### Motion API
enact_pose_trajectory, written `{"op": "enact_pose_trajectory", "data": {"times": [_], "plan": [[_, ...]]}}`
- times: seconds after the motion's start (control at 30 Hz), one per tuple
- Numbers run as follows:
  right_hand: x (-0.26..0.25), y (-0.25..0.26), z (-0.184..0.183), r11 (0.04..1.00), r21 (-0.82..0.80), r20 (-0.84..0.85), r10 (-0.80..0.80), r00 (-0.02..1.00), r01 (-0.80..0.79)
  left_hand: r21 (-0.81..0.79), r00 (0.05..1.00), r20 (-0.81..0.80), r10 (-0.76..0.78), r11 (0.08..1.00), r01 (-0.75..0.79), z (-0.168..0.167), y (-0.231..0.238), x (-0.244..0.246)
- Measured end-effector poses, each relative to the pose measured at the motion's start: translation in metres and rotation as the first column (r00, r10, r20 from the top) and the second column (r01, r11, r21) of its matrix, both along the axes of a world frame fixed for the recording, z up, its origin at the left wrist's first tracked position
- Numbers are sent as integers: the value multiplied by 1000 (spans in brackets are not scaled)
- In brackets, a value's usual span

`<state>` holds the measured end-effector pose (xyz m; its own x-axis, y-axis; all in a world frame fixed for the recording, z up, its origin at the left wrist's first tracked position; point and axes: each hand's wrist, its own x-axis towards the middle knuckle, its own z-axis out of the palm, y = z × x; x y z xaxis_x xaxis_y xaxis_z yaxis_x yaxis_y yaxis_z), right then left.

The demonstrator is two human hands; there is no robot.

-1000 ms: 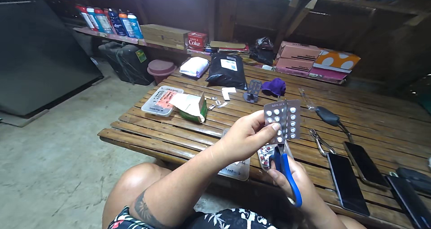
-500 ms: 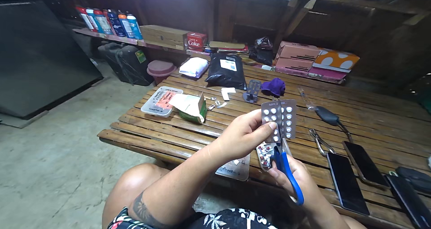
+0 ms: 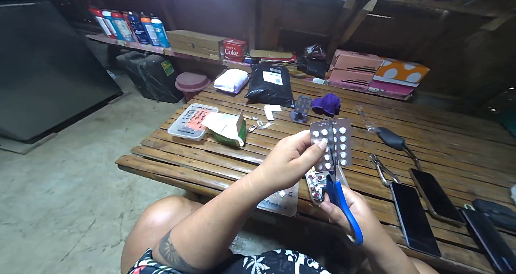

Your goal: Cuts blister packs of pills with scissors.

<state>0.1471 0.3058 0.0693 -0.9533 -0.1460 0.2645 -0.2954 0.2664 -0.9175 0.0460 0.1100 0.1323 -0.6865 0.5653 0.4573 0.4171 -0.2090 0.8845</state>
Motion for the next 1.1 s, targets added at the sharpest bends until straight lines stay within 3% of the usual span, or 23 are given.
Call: {"op": "enact_pose_trajectory", "data": {"times": [1.1], "plan": [[0, -7, -6, 999, -31, -39, -9, 999, 7, -25, 999, 35, -39, 999, 39, -4, 5, 3]]}}
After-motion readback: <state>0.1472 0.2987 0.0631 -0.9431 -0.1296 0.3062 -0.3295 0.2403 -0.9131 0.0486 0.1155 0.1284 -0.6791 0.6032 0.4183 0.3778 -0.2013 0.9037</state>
